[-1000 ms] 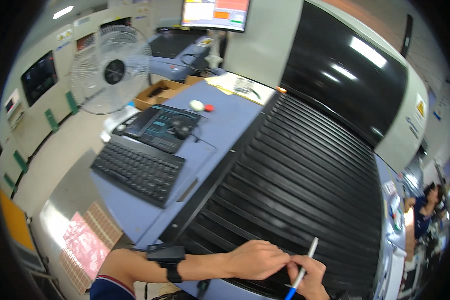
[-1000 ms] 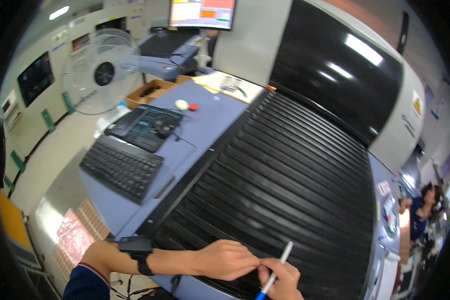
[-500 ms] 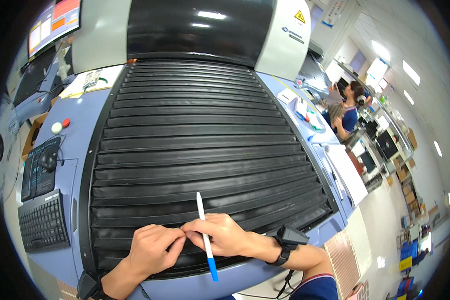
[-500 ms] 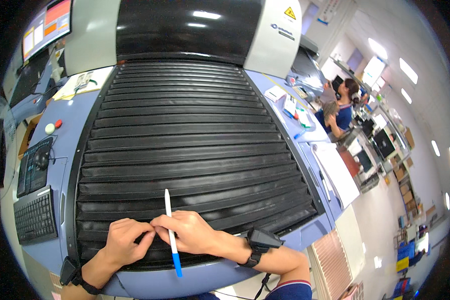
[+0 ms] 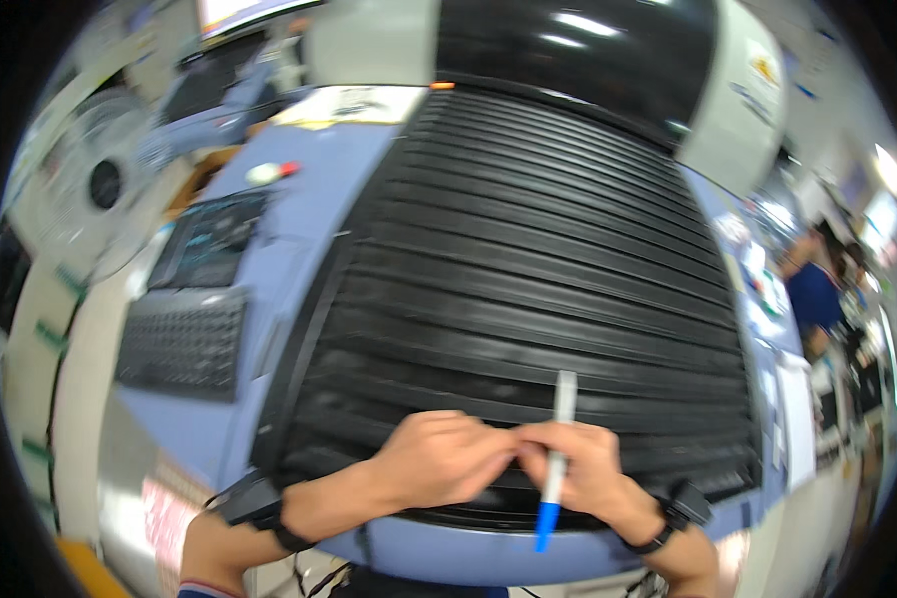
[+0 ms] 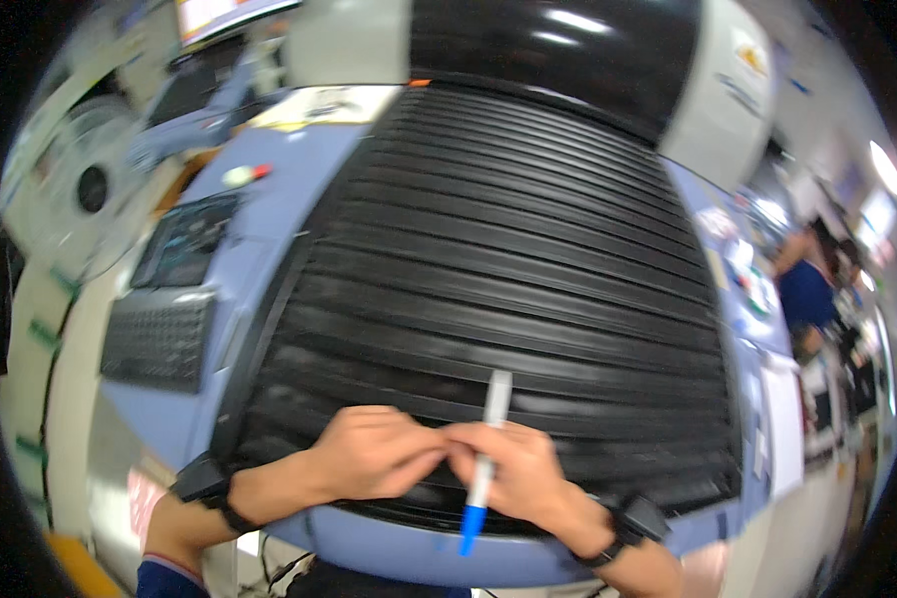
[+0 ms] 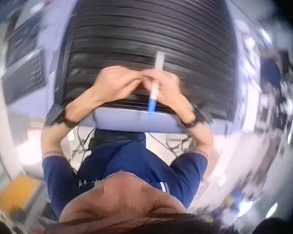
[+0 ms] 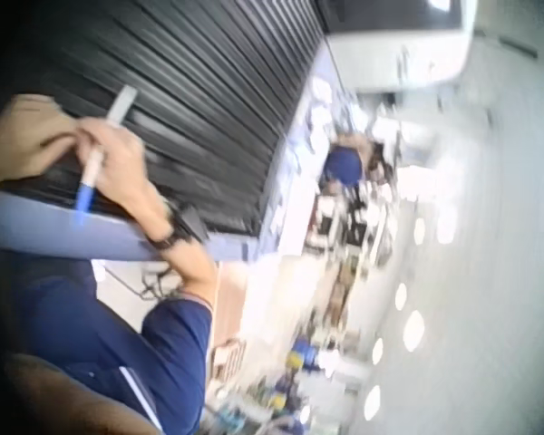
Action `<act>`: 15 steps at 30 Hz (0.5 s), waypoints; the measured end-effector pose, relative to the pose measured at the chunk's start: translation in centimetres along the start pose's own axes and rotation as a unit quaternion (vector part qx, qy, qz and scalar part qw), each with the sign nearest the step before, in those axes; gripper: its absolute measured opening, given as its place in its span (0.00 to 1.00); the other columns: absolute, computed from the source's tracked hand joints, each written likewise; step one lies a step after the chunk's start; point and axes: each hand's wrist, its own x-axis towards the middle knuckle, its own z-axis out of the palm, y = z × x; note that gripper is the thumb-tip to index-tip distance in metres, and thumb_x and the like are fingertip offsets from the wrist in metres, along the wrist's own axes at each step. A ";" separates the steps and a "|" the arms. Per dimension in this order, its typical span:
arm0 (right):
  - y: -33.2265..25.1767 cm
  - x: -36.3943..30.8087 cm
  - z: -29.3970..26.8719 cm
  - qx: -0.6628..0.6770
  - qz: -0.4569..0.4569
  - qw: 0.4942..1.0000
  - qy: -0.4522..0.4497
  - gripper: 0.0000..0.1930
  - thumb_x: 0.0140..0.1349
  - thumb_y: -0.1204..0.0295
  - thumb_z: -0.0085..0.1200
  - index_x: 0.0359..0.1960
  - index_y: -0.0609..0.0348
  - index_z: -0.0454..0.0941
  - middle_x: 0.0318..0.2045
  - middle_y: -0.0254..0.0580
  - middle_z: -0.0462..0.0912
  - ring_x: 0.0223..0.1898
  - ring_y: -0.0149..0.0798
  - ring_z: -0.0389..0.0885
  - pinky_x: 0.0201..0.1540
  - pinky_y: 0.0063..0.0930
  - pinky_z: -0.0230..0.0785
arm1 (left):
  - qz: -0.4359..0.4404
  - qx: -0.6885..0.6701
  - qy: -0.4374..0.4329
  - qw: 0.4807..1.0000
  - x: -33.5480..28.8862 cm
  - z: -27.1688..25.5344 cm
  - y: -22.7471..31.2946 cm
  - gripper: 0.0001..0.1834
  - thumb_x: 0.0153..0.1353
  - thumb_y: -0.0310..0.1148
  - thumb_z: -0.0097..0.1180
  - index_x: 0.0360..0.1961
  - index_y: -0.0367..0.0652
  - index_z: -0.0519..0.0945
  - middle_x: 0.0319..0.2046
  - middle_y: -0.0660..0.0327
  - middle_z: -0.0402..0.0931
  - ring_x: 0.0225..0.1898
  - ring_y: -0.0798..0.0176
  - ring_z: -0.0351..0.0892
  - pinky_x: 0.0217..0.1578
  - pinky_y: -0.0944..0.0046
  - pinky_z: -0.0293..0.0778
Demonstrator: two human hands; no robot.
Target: Operating an automated optical inspection machine to check copper patterned circuit board layers.
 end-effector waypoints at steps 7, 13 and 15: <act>-0.5 -0.1 0.2 -0.025 0.025 0.999 0.033 0.05 0.55 0.84 0.61 0.33 0.64 0.82 0.23 0.47 0.87 0.24 0.42 0.88 0.30 0.28 0.77 | -0.008 0.001 0.028 1.000 -0.4 0.6 0.4 0.06 0.58 0.28 0.61 0.31 0.41 0.75 0.21 0.61 0.77 0.25 0.56 0.80 0.29 0.59 0.74; 0.4 -0.6 0.5 -0.040 0.016 0.999 0.028 0.03 0.60 0.85 0.58 0.33 0.67 0.78 0.22 0.47 0.86 0.24 0.33 0.87 0.29 0.22 0.75 | -0.004 -0.019 0.047 0.999 -0.7 0.9 0.0 0.07 0.61 0.29 0.61 0.37 0.39 0.79 0.21 0.61 0.76 0.23 0.56 0.78 0.28 0.60 0.73; 0.6 -0.6 0.5 -0.031 0.018 0.999 0.031 0.02 0.62 0.85 0.56 0.33 0.68 0.77 0.21 0.47 0.86 0.24 0.34 0.87 0.30 0.22 0.76 | -0.018 -0.025 0.046 0.998 -0.4 0.7 0.3 0.06 0.60 0.29 0.60 0.35 0.39 0.76 0.20 0.60 0.76 0.23 0.54 0.79 0.28 0.58 0.73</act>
